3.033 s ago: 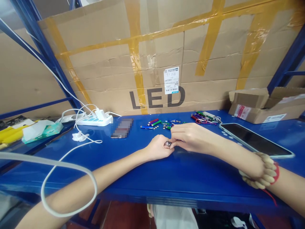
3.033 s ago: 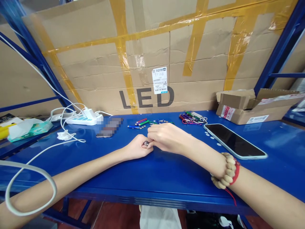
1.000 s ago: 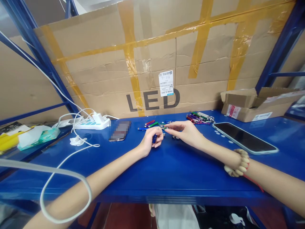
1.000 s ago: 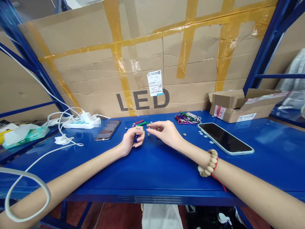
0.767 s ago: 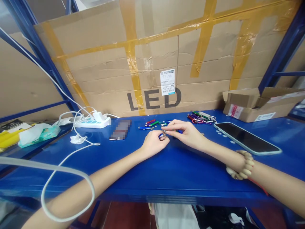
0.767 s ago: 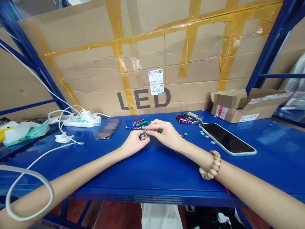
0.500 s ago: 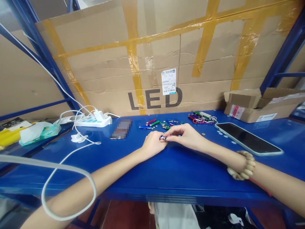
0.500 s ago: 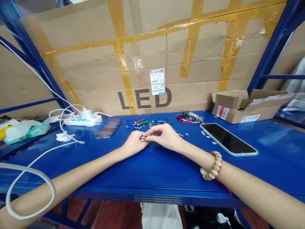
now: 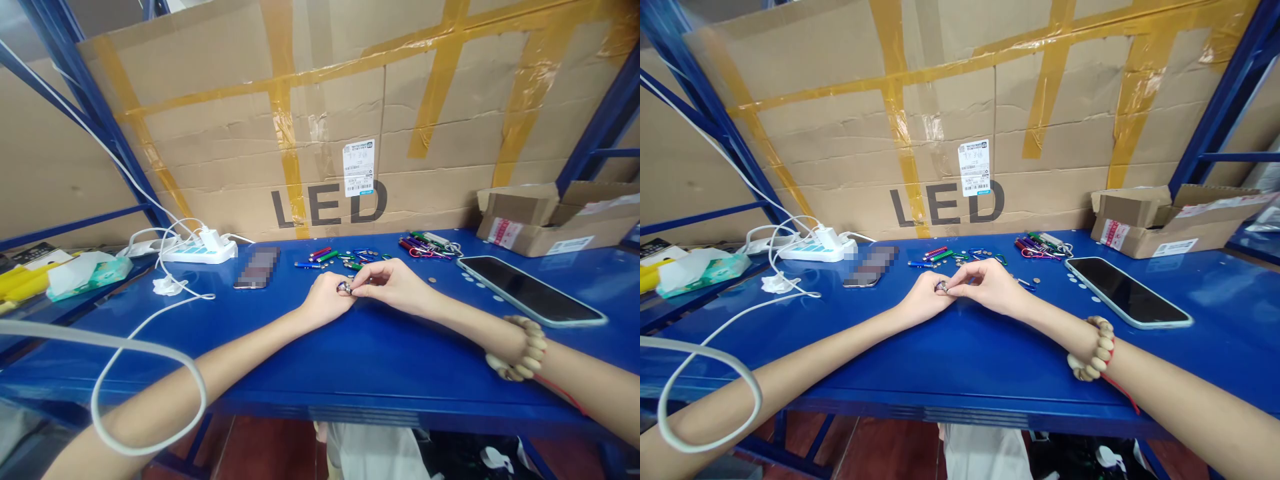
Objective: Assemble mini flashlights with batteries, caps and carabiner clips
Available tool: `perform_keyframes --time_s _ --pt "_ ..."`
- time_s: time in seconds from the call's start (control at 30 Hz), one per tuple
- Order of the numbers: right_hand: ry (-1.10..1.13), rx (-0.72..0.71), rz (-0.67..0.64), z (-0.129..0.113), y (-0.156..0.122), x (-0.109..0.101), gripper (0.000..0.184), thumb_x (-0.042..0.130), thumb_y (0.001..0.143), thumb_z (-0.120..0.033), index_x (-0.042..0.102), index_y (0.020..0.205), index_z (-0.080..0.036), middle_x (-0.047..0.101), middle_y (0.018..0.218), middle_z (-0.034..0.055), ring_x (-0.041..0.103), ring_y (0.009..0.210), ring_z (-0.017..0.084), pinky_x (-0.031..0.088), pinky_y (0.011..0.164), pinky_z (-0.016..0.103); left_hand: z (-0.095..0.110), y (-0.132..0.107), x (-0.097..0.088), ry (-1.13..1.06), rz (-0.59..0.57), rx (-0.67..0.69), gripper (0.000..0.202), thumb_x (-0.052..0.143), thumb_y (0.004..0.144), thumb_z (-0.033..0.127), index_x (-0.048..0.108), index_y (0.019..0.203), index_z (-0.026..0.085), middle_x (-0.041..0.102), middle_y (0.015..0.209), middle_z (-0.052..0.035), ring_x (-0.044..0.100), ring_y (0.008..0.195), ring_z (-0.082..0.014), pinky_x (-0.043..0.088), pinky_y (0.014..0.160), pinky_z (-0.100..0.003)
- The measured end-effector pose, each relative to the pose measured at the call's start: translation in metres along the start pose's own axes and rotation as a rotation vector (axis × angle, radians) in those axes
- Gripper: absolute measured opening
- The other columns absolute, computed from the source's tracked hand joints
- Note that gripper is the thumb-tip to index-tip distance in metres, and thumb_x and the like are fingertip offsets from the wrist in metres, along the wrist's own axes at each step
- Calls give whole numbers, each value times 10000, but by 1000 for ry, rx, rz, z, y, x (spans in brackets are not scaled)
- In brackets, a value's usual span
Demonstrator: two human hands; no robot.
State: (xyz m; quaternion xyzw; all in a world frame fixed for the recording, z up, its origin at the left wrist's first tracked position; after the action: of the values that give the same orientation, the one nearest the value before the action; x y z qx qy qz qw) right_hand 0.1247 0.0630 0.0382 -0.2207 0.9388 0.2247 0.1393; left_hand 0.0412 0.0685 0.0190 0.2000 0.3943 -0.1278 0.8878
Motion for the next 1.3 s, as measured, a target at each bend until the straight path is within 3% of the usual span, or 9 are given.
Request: perform_keyframes --time_s 0.33,0.47,0.7,0.8,0.9,1.0,1.1,1.2,1.3 --pt "246 178 37 15 -1 1 291 762 599 -402 697 769 -175 730 792 29 670 777 170 494 805 329 2 4 -1 -12 12 -28 307 451 646 113 230 445 183 237 466 68 240 482 -59 208 475 -219" --pt "233 148 52 11 1 -1 279 766 597 -395 700 752 -173 725 777 23 666 766 163 494 799 319 2 2 0 17 3 -29 289 463 639 117 253 452 182 260 468 66 259 475 -63 222 484 -221" --pt "136 197 -41 15 0 0 333 773 578 -401 718 788 -148 728 813 56 664 765 166 509 752 301 5 -2 1 142 -26 -8 284 473 672 140 313 440 172 291 476 50 276 469 -76 196 483 -234" --pt "79 209 -78 19 -1 0 351 778 563 -410 705 778 -142 719 769 55 646 681 148 515 648 271 9 -5 3 213 -46 16 241 481 688 140 435 451 160 336 476 40 295 469 -86 190 487 -244" --pt "-49 230 -91 23 -2 -2 337 787 546 -418 673 700 -140 656 598 14 561 510 106 458 496 230 11 -7 6 265 -79 48 242 477 713 147 522 475 158 415 474 23 343 469 -96 191 488 -254" --pt "-189 171 -157 19 -4 2 321 752 604 -447 660 652 -143 584 501 -14 510 463 94 403 464 217 11 -8 10 301 -109 68 252 468 739 159 607 529 164 540 522 -6 446 506 -118 213 495 -257" --pt "-287 12 -234 2 -7 11 344 645 730 -477 674 644 -145 635 580 15 546 542 111 413 530 224 11 -8 12 319 -133 72 251 467 760 187 685 636 187 661 654 -26 558 609 -151 282 526 -245" --pt "-358 -101 -295 -13 -11 20 370 551 821 -453 683 655 -149 671 663 29 582 619 121 425 620 229 12 -9 13 335 -155 69 258 472 763 198 716 681 213 706 724 -25 611 690 -175 354 588 -244" --pt "-394 -93 -324 -16 -13 25 392 504 853 -434 661 633 -151 655 640 19 565 598 116 407 620 232 12 -10 13 365 -158 52 279 459 765 189 726 687 208 721 745 -42 630 717 -203 383 620 -264"
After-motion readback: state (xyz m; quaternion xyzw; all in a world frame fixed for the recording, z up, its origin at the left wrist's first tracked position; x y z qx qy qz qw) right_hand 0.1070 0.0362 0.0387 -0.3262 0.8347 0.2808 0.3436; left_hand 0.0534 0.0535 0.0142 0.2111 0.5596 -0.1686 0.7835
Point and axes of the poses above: each hand's wrist, its own y-axis towards the middle knuckle, its own x-axis out of the palm, z = x × y, the point moved 9 cm from there along y, towards the middle knuckle
